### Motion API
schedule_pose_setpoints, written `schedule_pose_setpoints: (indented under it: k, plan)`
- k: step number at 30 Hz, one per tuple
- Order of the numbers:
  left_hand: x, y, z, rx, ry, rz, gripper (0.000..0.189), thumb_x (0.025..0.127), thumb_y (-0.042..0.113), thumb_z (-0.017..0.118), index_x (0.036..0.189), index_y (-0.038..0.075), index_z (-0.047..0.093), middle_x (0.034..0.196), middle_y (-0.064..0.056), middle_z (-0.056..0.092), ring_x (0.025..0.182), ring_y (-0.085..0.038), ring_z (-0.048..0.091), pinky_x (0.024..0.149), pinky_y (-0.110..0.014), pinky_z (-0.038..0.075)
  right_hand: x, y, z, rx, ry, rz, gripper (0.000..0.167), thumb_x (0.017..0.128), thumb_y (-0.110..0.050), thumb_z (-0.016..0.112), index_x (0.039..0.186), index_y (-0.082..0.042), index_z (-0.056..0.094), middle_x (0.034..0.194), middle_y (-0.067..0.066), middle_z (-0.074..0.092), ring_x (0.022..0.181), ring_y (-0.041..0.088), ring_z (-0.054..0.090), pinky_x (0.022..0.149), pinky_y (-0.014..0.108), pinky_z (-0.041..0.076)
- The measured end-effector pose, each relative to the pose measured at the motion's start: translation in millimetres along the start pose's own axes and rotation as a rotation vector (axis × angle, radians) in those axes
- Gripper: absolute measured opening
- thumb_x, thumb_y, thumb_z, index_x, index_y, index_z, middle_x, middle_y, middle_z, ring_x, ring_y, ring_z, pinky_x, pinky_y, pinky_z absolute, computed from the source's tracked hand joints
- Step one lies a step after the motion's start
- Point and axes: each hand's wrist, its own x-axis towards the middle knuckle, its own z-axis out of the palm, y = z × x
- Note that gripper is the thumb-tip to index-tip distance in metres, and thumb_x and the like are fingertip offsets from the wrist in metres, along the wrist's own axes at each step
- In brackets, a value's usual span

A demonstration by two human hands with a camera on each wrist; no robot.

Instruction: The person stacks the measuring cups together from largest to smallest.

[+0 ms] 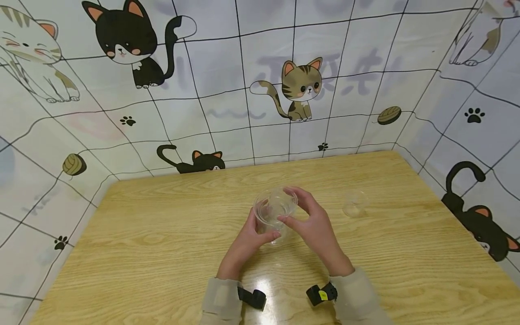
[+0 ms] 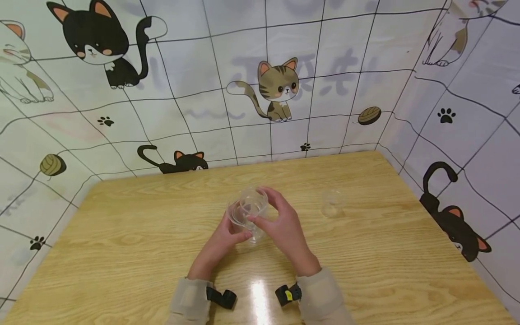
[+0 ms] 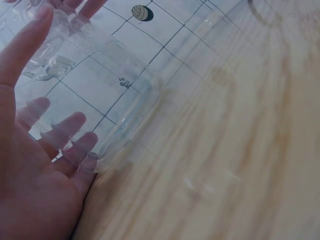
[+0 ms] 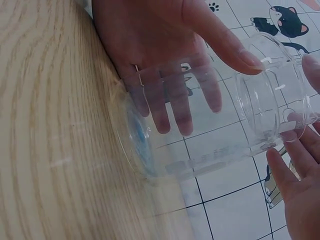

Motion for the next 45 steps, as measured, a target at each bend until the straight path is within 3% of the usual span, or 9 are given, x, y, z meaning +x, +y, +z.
schedule_pose_setpoints:
  k: [11,19,26,31,38,45]
  plan:
    - [-0.5,1.2,0.8,-0.002,-0.008,0.004,0.082,0.076,0.016,0.071,0.14,0.025,0.02,0.139,0.004,0.03,0.131,-0.016,0.02,0.104,-0.047,0.015,2.1,3.3,4.0,-0.005,-0.005,-0.065,0.061,0.074,-0.016,0.073,0.128,-0.013,0.044,0.132,0.0,0.041,0.118,0.026,0.041,0.095,0.045,0.034]
    - [7.3,-19.5,-3.0,0.024,0.011,0.002,0.083,0.074,0.025,0.073,0.137,0.038,0.02,0.139,0.01,0.03,0.13,-0.01,0.02,0.104,-0.044,0.017,3.8,-0.8,6.8,0.008,-0.026,-0.002,0.06,0.076,-0.02,0.072,0.129,-0.017,0.043,0.135,-0.003,0.037,0.121,0.02,0.037,0.097,0.045,0.032]
    - [-0.2,3.4,-0.2,-0.012,-0.009,0.011,0.08,0.076,0.016,0.07,0.137,0.033,0.022,0.138,0.001,0.035,0.129,-0.013,0.024,0.104,-0.044,0.018,9.0,26.4,12.0,-0.025,-0.016,0.011,0.064,0.072,-0.042,0.071,0.128,-0.031,0.042,0.133,-0.015,0.036,0.121,0.012,0.036,0.097,0.043,0.033]
    - [-0.5,2.7,1.4,-0.021,-0.007,0.014,0.08,0.076,0.014,0.07,0.137,0.033,0.022,0.139,-0.002,0.034,0.129,-0.015,0.024,0.104,-0.044,0.018,8.1,27.3,11.1,-0.009,-0.043,0.055,0.065,0.073,-0.044,0.07,0.129,-0.028,0.041,0.134,-0.012,0.035,0.123,0.015,0.034,0.097,0.044,0.033]
    - [-2.8,3.7,1.2,-0.007,0.009,-0.004,0.083,0.075,0.019,0.072,0.139,0.03,0.021,0.139,-0.002,0.034,0.128,-0.014,0.026,0.104,-0.043,0.019,7.9,29.2,12.8,0.098,-0.089,0.152,0.065,0.072,-0.043,0.07,0.129,-0.034,0.04,0.134,-0.004,0.037,0.121,0.032,0.037,0.081,0.041,0.046]
    - [0.0,-1.9,-1.0,-0.006,0.0,-0.009,0.085,0.074,0.02,0.073,0.139,0.031,0.019,0.14,0.0,0.033,0.129,-0.013,0.024,0.104,-0.041,0.018,8.7,30.1,14.2,0.13,-0.098,0.167,0.065,0.073,-0.038,0.072,0.129,-0.03,0.04,0.133,0.0,0.039,0.122,0.031,0.037,0.083,0.043,0.045]
